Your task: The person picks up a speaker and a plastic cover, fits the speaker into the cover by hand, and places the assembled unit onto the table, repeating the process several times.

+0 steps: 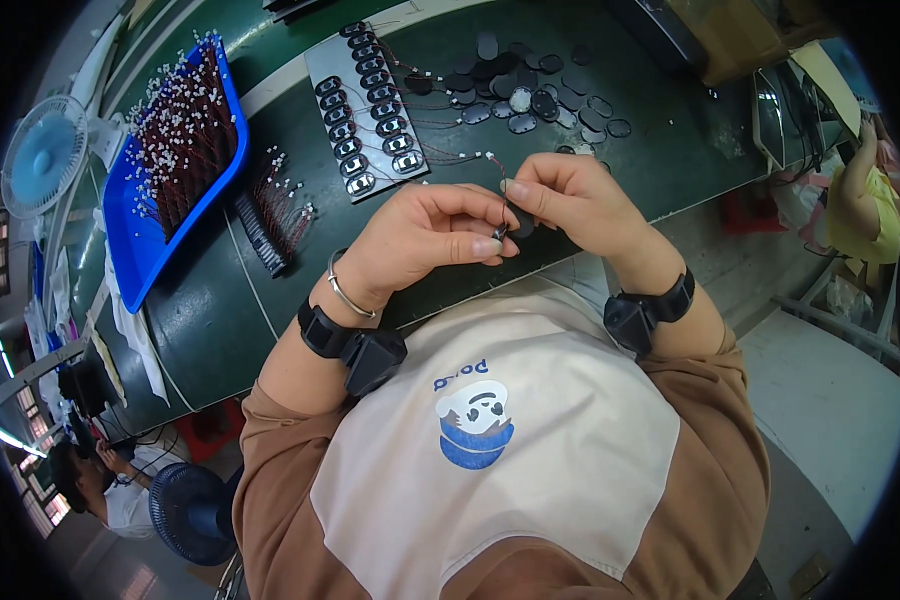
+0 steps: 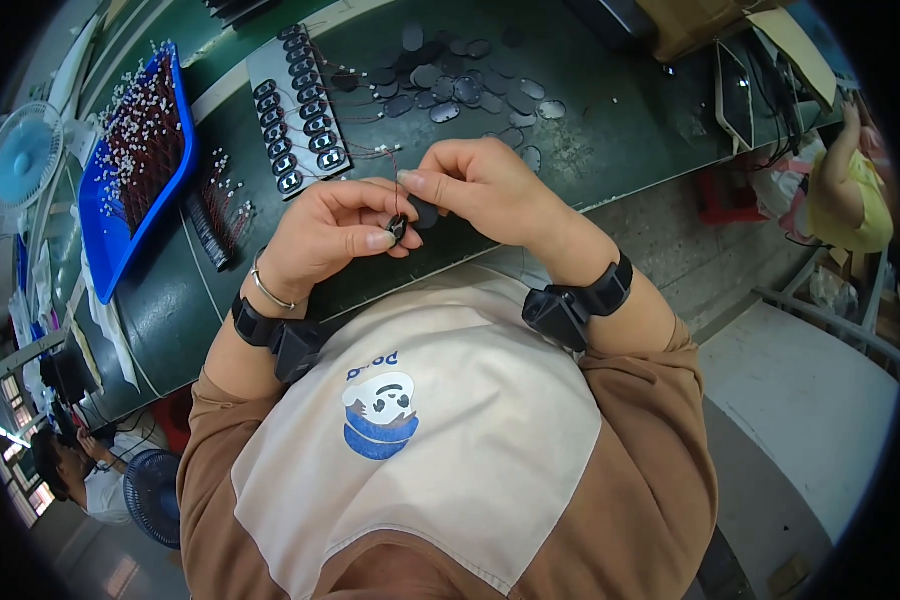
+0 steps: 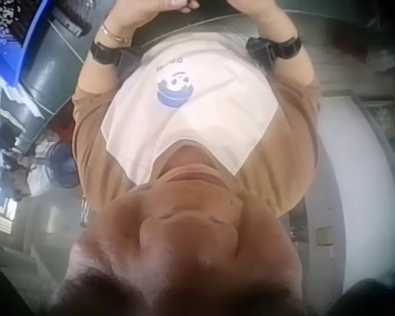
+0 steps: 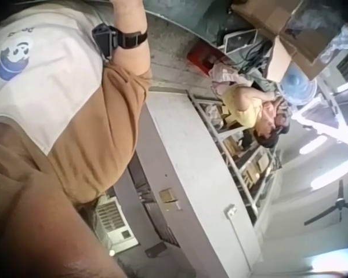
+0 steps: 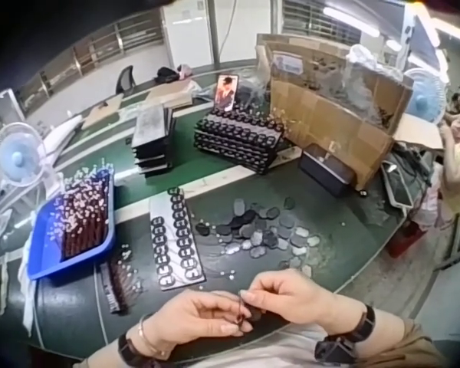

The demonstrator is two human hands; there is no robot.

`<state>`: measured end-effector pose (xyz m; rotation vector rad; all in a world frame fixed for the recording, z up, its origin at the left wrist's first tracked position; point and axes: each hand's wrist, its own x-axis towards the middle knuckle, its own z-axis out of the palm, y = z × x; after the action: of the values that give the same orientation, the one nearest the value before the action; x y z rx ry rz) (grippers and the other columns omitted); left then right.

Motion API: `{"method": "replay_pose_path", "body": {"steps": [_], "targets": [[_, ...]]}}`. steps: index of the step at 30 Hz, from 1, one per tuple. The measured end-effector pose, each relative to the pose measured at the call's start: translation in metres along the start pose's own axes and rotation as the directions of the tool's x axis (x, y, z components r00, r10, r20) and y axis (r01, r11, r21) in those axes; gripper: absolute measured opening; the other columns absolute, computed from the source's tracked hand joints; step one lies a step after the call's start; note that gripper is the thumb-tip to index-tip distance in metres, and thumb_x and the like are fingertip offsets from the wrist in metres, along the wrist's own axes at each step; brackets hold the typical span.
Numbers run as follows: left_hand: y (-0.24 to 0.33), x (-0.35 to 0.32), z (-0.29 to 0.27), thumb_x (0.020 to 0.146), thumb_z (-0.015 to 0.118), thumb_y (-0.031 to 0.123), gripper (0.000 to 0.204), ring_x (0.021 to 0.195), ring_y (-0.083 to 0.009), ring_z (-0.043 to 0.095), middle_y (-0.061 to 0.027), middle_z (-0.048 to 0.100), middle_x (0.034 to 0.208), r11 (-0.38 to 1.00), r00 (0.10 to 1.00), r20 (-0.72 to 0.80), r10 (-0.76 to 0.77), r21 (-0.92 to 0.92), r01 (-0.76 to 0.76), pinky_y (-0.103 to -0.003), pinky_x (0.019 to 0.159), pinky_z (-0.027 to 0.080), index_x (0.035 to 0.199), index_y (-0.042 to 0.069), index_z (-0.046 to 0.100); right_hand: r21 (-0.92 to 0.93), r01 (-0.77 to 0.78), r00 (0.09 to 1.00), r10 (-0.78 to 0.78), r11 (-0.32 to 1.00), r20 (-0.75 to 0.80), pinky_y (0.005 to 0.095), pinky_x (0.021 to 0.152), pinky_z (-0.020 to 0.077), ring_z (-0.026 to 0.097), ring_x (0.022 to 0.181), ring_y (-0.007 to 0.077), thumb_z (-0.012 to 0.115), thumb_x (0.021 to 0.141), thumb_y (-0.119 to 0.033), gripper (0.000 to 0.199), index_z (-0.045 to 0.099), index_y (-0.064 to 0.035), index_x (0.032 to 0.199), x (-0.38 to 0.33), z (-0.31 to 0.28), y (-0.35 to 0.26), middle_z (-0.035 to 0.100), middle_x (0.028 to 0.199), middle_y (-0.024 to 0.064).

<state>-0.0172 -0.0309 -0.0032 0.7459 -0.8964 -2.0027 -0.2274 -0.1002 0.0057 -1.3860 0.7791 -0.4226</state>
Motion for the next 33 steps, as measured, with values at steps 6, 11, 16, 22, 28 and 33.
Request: {"method": "replay_pose_path", "body": {"steps": [6,11,16,22,28,33], "targets": [[-0.001,-0.003,-0.004,0.085,0.063,-0.001,0.025,0.095,-0.0203,0.065,-0.0116,0.062,0.106,0.999,0.997,-0.077,0.015,-0.038,-0.018,-0.028,0.083,0.053,0.109,-0.006,0.06,-0.511,0.456,0.814,-0.574,0.729,-0.093,0.026,0.059,0.0437,0.054,0.07,0.0146,0.073,0.074,-0.01,0.023,0.064,-0.0008,0.093,-0.01,0.003,-0.008,0.058,0.081,0.0048],[0.003,-0.003,0.001,0.084,0.064,-0.001,0.027,0.095,-0.018,0.064,-0.011,0.062,0.106,0.992,0.996,-0.093,-0.004,0.125,0.016,-0.027,0.084,0.052,0.11,-0.006,0.06,-0.729,0.491,0.759,-0.645,0.478,0.088,0.0311,0.064,0.0473,0.057,0.078,0.0236,0.078,0.061,-0.006,0.041,0.065,-0.0008,0.099,-0.015,0.002,-0.012,0.058,0.089,0.0103],[-0.002,-0.003,0.002,0.085,0.064,0.001,0.027,0.094,-0.0179,0.064,-0.0109,0.063,0.106,0.98,0.998,-0.065,0.01,0.198,0.003,-0.027,0.085,0.052,0.11,-0.006,0.06,-0.736,0.499,0.786,-0.597,0.458,0.161,0.0319,0.064,0.0481,0.057,0.077,0.0257,0.078,0.059,-0.006,0.041,0.065,-0.0009,0.098,-0.018,0.004,-0.011,0.058,0.088,0.0121],[-0.001,-0.001,-0.006,0.087,0.061,0.003,0.027,0.091,-0.0196,0.065,-0.0123,0.063,0.105,0.988,0.997,-0.075,0.014,-0.149,-0.026,-0.029,0.082,0.055,0.112,-0.005,0.058,-0.559,0.456,0.827,-0.561,0.693,-0.021,0.0295,0.068,0.0469,0.055,0.079,0.02,0.078,0.064,-0.005,0.039,0.064,0.0009,0.1,-0.024,0.0,-0.008,0.059,0.092,0.0107],[-0.014,0.002,-0.014,0.087,0.063,0.01,0.036,0.088,-0.023,0.066,-0.0153,0.063,0.103,0.868,0.999,0.045,0.029,-0.497,-0.003,-0.031,0.073,0.059,0.119,-0.004,0.053,-0.279,0.524,0.816,-0.568,0.804,-0.104,0.0274,0.075,0.0442,0.052,0.086,0.0171,0.075,0.071,-0.002,0.038,0.062,0.0043,0.106,-0.017,0.018,0.0,0.057,0.102,0.0113],[-0.013,0.003,-0.006,0.09,0.06,0.013,0.03,0.085,-0.0176,0.066,-0.0121,0.064,0.102,0.844,0.999,-0.017,0.049,-0.534,-0.051,-0.028,0.074,0.059,0.115,-0.004,0.057,-0.235,0.524,0.816,-0.562,0.818,-0.135,0.0269,0.078,0.0432,0.051,0.089,0.0169,0.072,0.074,0.002,0.038,0.061,0.0052,0.11,-0.01,0.029,0.006,0.056,0.104,0.0115]]}}
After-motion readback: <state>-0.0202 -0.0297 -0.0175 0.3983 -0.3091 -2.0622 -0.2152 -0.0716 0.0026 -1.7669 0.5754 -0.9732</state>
